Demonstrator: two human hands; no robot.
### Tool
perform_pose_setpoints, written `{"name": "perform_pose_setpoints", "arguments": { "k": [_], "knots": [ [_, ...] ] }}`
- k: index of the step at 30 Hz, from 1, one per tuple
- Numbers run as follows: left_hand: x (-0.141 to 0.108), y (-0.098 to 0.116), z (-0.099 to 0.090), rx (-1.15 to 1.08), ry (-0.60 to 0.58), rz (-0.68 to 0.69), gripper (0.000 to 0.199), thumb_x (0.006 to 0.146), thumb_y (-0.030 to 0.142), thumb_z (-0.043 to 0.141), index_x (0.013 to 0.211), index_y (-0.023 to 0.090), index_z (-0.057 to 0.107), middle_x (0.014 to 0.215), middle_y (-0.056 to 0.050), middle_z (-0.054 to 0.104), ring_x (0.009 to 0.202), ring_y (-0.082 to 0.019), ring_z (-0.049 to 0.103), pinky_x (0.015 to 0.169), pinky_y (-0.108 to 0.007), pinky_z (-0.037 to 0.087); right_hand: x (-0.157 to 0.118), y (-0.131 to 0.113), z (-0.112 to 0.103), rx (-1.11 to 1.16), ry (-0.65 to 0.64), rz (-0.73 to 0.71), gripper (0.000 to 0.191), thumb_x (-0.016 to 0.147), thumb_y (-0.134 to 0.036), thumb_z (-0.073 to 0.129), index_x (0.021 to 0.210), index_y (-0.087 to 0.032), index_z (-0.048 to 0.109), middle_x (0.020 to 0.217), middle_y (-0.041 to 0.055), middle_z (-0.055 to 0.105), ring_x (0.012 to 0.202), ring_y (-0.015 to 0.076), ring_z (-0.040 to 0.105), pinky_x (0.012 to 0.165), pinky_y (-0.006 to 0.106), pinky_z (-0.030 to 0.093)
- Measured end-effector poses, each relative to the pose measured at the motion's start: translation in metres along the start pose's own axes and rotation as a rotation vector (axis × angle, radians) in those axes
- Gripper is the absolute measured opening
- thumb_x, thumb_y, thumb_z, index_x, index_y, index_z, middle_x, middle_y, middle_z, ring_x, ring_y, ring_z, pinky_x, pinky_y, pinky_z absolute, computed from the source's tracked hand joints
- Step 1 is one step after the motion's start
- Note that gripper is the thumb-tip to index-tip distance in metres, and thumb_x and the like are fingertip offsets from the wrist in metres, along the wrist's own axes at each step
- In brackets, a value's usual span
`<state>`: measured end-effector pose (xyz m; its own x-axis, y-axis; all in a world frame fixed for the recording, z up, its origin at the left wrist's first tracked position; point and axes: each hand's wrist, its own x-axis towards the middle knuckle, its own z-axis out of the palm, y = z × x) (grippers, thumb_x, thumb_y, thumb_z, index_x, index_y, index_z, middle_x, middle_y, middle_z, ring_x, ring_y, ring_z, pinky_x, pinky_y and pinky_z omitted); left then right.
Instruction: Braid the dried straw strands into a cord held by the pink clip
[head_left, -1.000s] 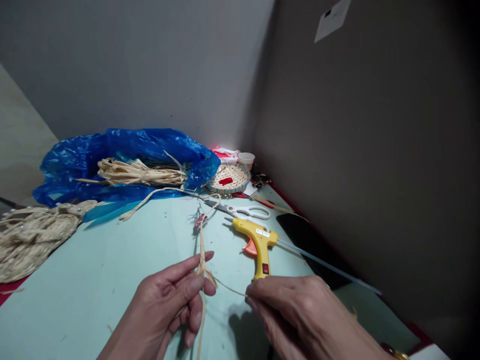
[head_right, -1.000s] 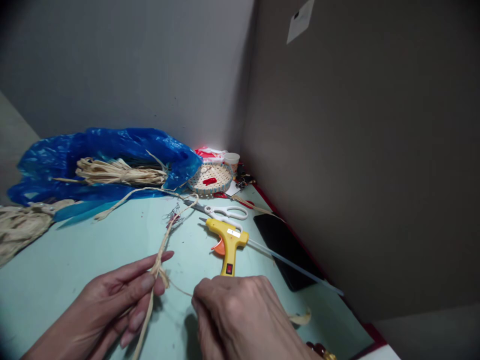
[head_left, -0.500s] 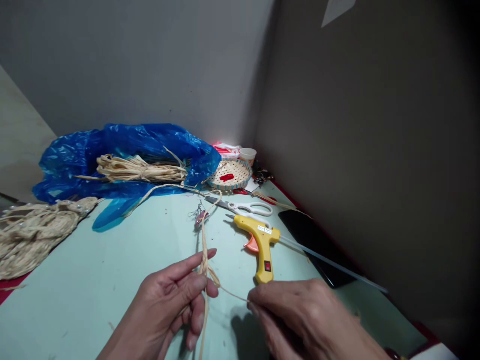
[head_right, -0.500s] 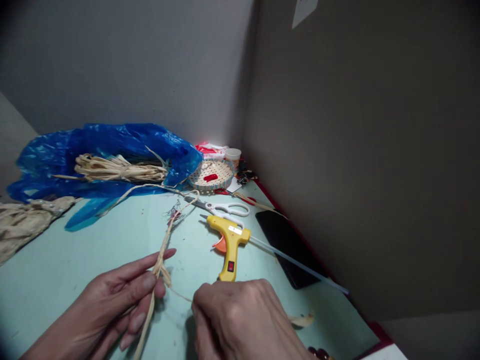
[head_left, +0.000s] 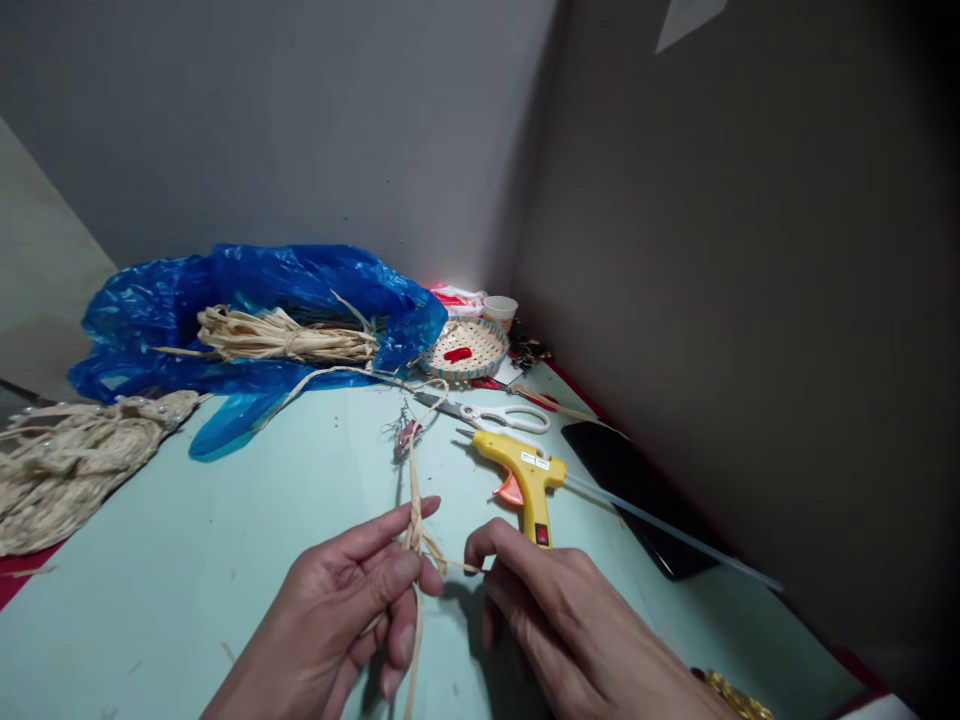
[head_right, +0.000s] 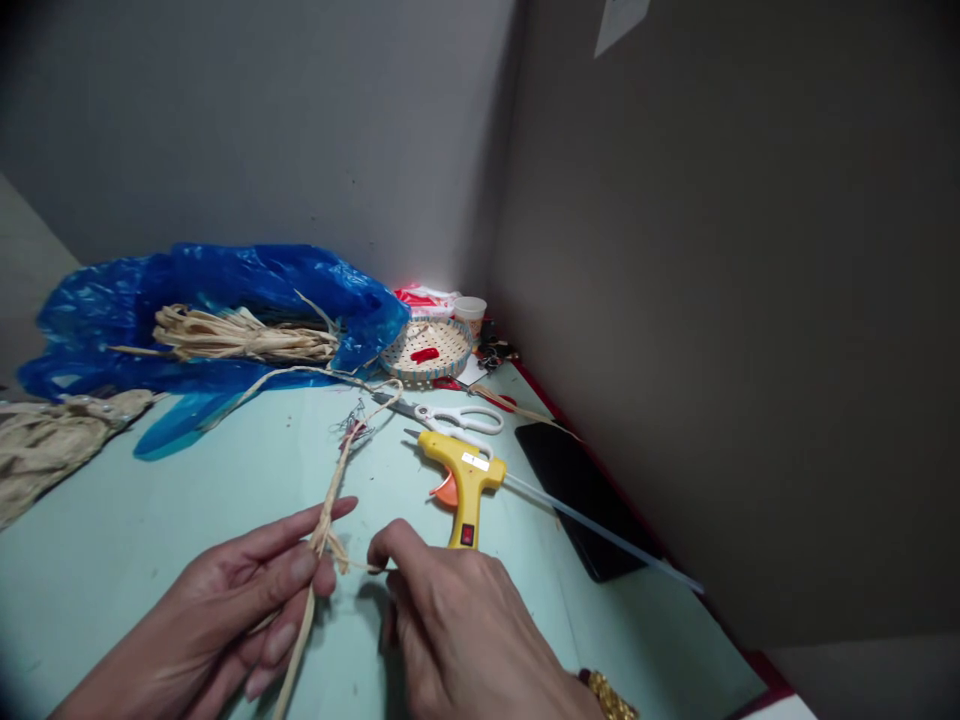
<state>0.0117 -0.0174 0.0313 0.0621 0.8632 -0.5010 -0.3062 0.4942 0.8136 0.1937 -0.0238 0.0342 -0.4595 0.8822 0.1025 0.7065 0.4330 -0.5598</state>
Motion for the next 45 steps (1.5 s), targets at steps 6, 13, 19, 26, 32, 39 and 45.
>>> {"name": "perform_pose_setpoints", "arguments": {
  "k": [6,13,19,26,32,39,45],
  "knots": [
    [-0.001,0.002,0.000,-0.025,-0.030,-0.019,0.050,0.065,0.027,0.079,0.112,0.015,0.067,0.064,-0.001,0.066,0.038,-0.004,0.044,0.033,-0.013,0.037,-0.002,-0.003,0.004,0.017,0.034,0.025,0.019,0.090,-0.010,0.039,0.097,-0.022,0.051,0.072,-0.0017,0.065,0.065,0.0129,0.061,0.057,0.019,0.042],
    [0.002,-0.004,-0.004,-0.015,-0.062,-0.003,0.053,0.066,0.023,0.079,0.117,0.014,0.064,0.063,-0.003,0.068,0.035,-0.004,0.045,0.029,-0.011,0.036,0.012,-0.008,-0.001,0.006,-0.210,0.044,0.015,0.090,-0.016,0.041,0.078,-0.023,0.045,0.061,-0.0043,0.055,0.048,0.0109,0.042,0.049,0.019,0.035],
    [0.008,-0.011,-0.009,-0.044,-0.090,0.037,0.049,0.067,0.024,0.079,0.114,0.015,0.067,0.065,-0.002,0.068,0.036,-0.004,0.048,0.029,-0.011,0.037,0.024,-0.011,-0.010,0.177,-0.232,0.009,0.022,0.093,-0.013,0.037,0.083,-0.023,0.053,0.075,-0.0033,0.065,0.065,0.0105,0.057,0.064,0.019,0.040],
    [0.010,-0.010,-0.010,-0.034,-0.101,0.035,0.045,0.066,0.026,0.080,0.109,0.017,0.070,0.060,0.000,0.066,0.034,-0.005,0.047,0.030,-0.013,0.038,0.028,-0.006,-0.008,0.382,-0.143,-0.007,0.024,0.097,-0.025,0.042,0.084,-0.022,0.062,0.087,-0.0023,0.066,0.086,0.0127,0.059,0.081,0.022,0.040],
    [0.008,-0.010,-0.007,0.013,-0.080,0.060,0.048,0.067,0.030,0.079,0.113,0.015,0.068,0.062,-0.002,0.066,0.037,-0.006,0.048,0.034,-0.016,0.040,0.040,-0.001,0.002,0.638,-0.050,0.006,0.028,0.092,-0.019,0.051,0.069,-0.016,0.066,0.073,-0.0015,0.064,0.070,0.0107,0.056,0.072,0.021,0.040],
    [0.006,-0.006,-0.004,0.021,-0.053,0.035,0.050,0.064,0.028,0.081,0.111,0.015,0.069,0.062,-0.002,0.064,0.040,-0.007,0.049,0.036,-0.018,0.040,0.042,0.005,0.009,0.822,-0.057,0.056,0.018,0.086,-0.020,0.060,0.073,-0.017,0.072,0.073,0.0002,0.067,0.069,0.0118,0.057,0.067,0.021,0.043],
    [0.002,-0.004,-0.001,0.041,-0.030,0.019,0.052,0.063,0.031,0.081,0.112,0.016,0.068,0.062,-0.002,0.064,0.038,-0.006,0.045,0.034,-0.016,0.035,0.040,0.003,0.012,0.792,-0.040,0.058,0.021,0.088,-0.023,0.060,0.070,-0.016,0.067,0.068,-0.0020,0.059,0.066,0.0101,0.051,0.066,0.020,0.040]
  ]
}}
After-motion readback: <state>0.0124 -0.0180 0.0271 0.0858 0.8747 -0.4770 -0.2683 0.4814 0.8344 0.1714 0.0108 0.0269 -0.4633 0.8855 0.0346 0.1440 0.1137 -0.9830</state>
